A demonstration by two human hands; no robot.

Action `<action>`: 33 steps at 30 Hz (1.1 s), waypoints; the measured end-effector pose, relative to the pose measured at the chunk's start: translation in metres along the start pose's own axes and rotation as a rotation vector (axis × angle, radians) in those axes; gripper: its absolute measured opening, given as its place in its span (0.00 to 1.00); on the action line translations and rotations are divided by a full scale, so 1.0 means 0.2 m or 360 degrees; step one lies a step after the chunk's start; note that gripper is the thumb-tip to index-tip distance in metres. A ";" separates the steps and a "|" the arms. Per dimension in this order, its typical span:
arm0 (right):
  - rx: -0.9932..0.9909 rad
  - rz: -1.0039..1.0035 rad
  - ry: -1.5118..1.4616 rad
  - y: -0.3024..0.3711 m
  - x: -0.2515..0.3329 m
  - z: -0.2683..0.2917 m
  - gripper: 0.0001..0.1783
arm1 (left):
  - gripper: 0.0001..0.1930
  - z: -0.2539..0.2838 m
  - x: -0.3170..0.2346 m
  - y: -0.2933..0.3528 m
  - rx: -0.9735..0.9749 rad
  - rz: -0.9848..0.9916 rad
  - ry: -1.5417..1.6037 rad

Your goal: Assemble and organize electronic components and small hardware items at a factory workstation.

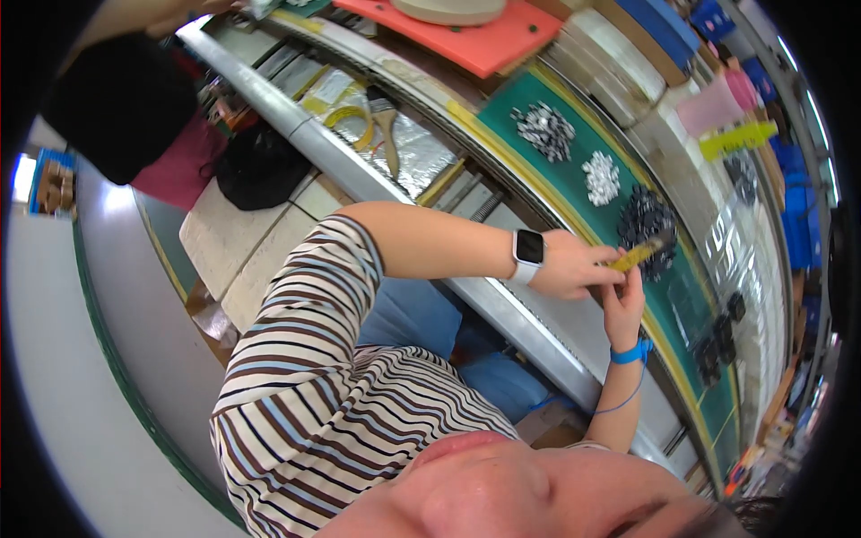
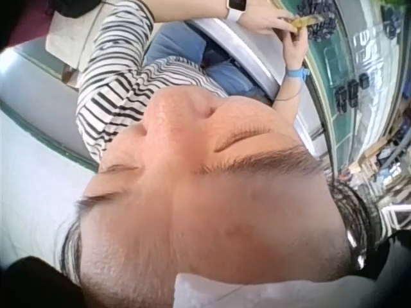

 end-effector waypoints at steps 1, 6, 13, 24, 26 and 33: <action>0.0036 -0.0023 -0.0070 0.00 -0.02 0.00 0.23 | 0.29 0.00 -0.01 0.00 0.0059 -0.0002 0.0008; -0.0040 0.0137 -0.0195 0.00 -0.05 0.00 0.26 | 0.23 0.02 -0.03 0.00 -0.0153 -0.0089 -0.0061; -0.0289 0.0352 0.0087 0.02 0.03 -0.02 0.26 | 0.21 0.06 -0.07 0.01 -0.0259 -0.0175 -0.0079; -0.0423 0.0456 0.0355 -0.01 -0.03 -0.01 0.30 | 0.21 0.01 -0.02 0.00 -0.0193 -0.0159 -0.0034; -0.0421 0.0467 0.0369 -0.01 -0.05 0.00 0.29 | 0.21 0.01 -0.02 0.00 -0.0193 -0.0161 -0.0028; -0.0391 0.0428 0.0368 -0.02 -0.06 0.00 0.28 | 0.22 0.02 -0.02 0.00 -0.0199 -0.0157 -0.0024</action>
Point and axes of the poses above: each hand's wrist, its own y-axis away from the middle knuckle, its own z-axis out of the back of the hand, x = y × z, the point moved 7 cm from there along -y, towards the middle knuckle, and after that the axes turned 12 degrees about -z, right-handed, at the moved point
